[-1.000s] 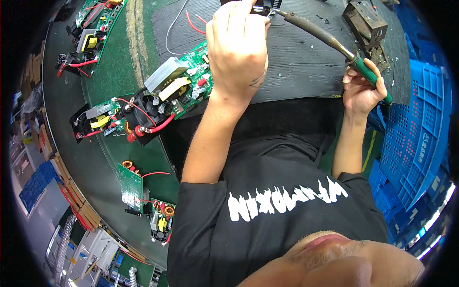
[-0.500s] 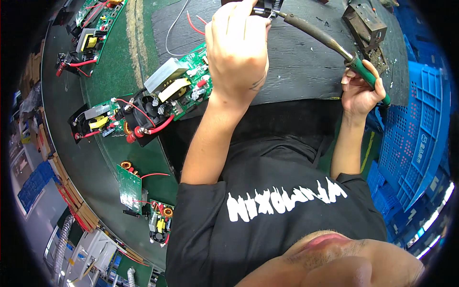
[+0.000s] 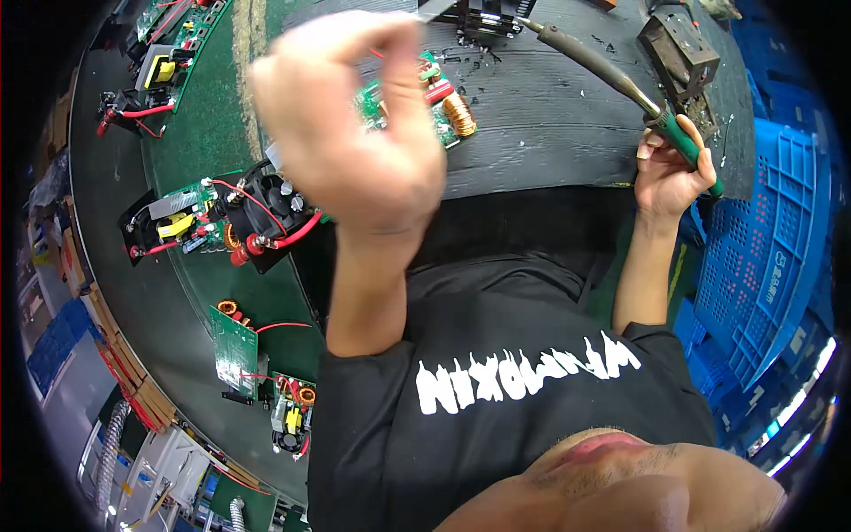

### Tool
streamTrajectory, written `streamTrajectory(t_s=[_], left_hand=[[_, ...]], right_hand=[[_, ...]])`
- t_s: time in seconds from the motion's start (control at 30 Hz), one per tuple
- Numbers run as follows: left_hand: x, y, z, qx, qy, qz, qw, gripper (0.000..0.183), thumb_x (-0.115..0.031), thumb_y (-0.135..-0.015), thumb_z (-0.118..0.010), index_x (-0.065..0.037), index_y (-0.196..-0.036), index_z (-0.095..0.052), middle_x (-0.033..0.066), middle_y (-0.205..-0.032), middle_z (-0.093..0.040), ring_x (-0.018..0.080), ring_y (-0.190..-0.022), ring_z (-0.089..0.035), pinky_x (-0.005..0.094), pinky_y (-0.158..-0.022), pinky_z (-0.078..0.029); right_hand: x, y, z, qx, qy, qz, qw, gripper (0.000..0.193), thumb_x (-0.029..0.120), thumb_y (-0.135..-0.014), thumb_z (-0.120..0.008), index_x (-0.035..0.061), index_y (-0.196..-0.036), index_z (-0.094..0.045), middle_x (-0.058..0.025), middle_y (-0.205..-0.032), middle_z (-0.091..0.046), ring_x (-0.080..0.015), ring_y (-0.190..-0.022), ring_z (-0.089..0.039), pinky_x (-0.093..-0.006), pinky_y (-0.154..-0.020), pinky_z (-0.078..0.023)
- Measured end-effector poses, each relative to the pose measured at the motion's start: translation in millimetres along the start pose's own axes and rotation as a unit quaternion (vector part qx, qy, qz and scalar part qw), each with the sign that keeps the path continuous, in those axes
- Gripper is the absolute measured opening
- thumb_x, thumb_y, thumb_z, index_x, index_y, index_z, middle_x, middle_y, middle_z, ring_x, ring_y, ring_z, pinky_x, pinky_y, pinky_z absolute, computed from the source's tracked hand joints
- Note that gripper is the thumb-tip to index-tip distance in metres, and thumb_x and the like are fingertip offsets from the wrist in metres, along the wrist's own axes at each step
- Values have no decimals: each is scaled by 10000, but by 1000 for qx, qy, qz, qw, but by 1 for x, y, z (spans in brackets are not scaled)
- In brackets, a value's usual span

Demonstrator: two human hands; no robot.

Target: Soldering wires and components onto green printed circuit boards at an assembly workbench.

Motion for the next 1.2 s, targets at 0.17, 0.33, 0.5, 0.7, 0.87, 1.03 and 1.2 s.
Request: streamTrajectory(t_s=[0.17,0.33,0.5,0.7,0.87,1.03,1.2], left_hand=[[28,-40,40,-106,-44,58,992,120,-104,-809,-717,-19,-872,-659,43,-788,-647,108,-696,-568,218,-641,-450],[69,-26,59,253,-306,107,912,90,-175,-786,-656,-105,-829,-693,67,-865,-658,270,-869,-587,425,-842,-399],[65,3,36,193,-277,6,941,163,-187,-810,-614,-77,-906,-688,60,-1010,-657,238,-1011,-570,408,-934,-334],[43,23,-14,195,-59,51,978,147,-147,-804,-648,-29,-890,-666,125,-834,-651,278,-836,-609,379,-787,-427],[32,26,-27,166,21,142,976,127,-82,-825,-618,7,-910,-645,125,-785,-666,255,-704,-641,337,-651,-489],[36,32,-42,154,255,311,902,109,-14,-889,-538,24,-929,-631,80,-775,-687,114,-689,-636,242,-656,-497],[16,17,-36,137,328,359,863,119,-14,-911,-532,25,-955,-636,61,-741,-660,82,-666,-599,194,-609,-468]], right_hand=[[-5,1,-3,8,-17,-3,1000,551,447,-872,-390,12,-1133,-605,-190,-791,-626,-265,-618,-538,-275,-468,-400],[-4,2,0,-10,-36,5,999,552,447,-873,-395,11,-1139,-604,-191,-779,-623,-265,-619,-531,-268,-472,-398],[-2,1,7,-15,-46,19,999,555,451,-865,-417,13,-1145,-611,-204,-805,-631,-268,-644,-533,-282,-525,-424],[-4,0,7,-52,-58,19,997,554,446,-870,-408,7,-1143,-610,-211,-806,-634,-269,-651,-542,-285,-531,-430],[-4,0,9,-8,-77,19,997,558,442,-869,-411,-9,-1136,-602,-195,-878,-643,-250,-682,-558,-302,-546,-447],[-5,0,4,-68,-92,23,993,553,435,-874,-402,-5,-1142,-605,-211,-817,-641,-270,-653,-556,-289,-533,-443],[-3,1,2,-6,-95,24,995,555,434,-869,-410,-12,-1135,-607,-221,-834,-647,-264,-655,-559,-292,-540,-444]])
Point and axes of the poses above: each hand's wrist, its own y-axis away from the middle knuckle, its own z-axis out of the back of the hand, x = y × z, the point moved 2 cm from there along -y, towards the middle knuckle
